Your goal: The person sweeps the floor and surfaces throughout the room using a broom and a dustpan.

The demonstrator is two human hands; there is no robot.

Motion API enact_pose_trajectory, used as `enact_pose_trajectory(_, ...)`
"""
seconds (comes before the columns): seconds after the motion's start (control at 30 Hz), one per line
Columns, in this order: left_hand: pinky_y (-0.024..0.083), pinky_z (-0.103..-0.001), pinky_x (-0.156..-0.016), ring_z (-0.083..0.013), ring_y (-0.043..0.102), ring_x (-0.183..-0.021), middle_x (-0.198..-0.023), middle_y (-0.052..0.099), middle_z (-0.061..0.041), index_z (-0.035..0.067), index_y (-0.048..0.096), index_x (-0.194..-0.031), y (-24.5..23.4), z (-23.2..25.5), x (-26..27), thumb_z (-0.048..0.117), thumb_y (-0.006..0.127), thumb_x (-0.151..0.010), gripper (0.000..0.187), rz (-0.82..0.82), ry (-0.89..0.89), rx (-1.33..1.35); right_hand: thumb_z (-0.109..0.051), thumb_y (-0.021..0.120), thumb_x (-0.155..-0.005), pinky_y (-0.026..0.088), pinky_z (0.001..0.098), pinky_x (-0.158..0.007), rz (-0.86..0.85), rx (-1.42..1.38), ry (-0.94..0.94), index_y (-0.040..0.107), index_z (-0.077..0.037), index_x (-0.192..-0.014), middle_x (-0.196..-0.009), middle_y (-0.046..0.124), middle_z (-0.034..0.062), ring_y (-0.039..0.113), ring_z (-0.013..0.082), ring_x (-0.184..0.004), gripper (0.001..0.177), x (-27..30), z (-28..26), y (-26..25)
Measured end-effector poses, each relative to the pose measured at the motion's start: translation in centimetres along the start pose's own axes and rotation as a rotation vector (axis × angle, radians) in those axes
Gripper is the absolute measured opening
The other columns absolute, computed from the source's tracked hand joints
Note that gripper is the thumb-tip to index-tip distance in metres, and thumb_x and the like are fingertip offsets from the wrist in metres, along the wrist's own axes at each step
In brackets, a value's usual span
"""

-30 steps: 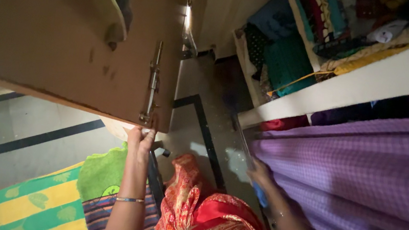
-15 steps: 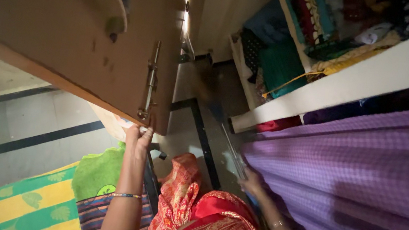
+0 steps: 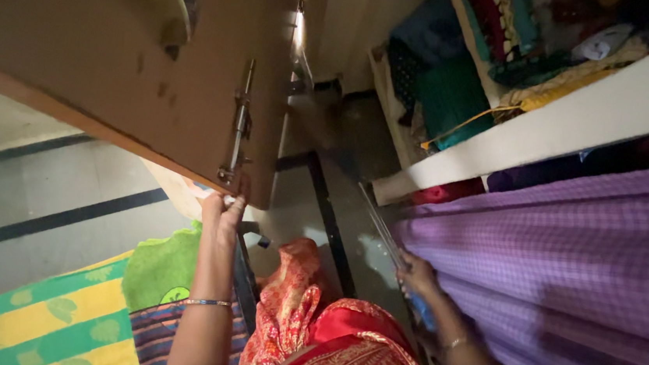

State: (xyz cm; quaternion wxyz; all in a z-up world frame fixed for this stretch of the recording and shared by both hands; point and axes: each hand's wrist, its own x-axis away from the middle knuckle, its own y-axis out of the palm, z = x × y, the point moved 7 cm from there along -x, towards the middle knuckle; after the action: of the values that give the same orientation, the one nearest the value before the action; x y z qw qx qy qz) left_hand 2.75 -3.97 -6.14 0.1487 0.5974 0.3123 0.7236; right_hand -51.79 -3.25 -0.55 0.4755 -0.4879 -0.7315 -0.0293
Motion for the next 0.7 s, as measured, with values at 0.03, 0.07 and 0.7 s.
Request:
enact_pose_trajectory(0.03,0.057,-0.055,-0.091,-0.0439,0.064,-0.109,-0.120,0.063,-0.027,-0.006,0.063,-0.120,0.4,-0.2,0.1,-0.010,0.052,-0.090,0.032,-0.005,0.004,0.022,-0.005,0.070,-0.089,0.055,0.0365,-0.042,-0.022,-0.072,-0.030,0.049,-0.022,-0.149,-0.070,0.067,0.0056,0.062,0.0191,-0.048,0.066,0.3,-0.1,1.3)
enact_pose_trajectory(0.07,0.059,-0.054,-0.092,-0.0436,0.064,-0.109,-0.121,0.064,-0.027,-0.006,0.063,-0.120,1.0,-0.3,0.2,-0.011,0.053,-0.091,0.032,-0.040,0.002,0.037,-0.007,0.071,-0.091,0.054,0.0367,-0.041,-0.044,-0.144,-0.060,0.052,-0.018,-0.147,-0.068,0.064,0.0060,0.061,0.0192,-0.047,0.060,0.0,-0.6,3.1)
enact_pose_trajectory(0.7,0.059,-0.051,-0.089,-0.0429,0.066,-0.107,-0.119,0.064,-0.027,-0.008,0.063,-0.117,1.5,0.2,0.5,-0.009,0.055,-0.093,0.025,-0.010,0.030,0.042,0.003,0.066,-0.082,0.052,0.0364,-0.039,-0.112,-0.264,0.009,0.050,-0.019,-0.151,-0.071,0.061,0.0052,0.057,0.0191,-0.045,0.074,-1.5,-0.6,8.4)
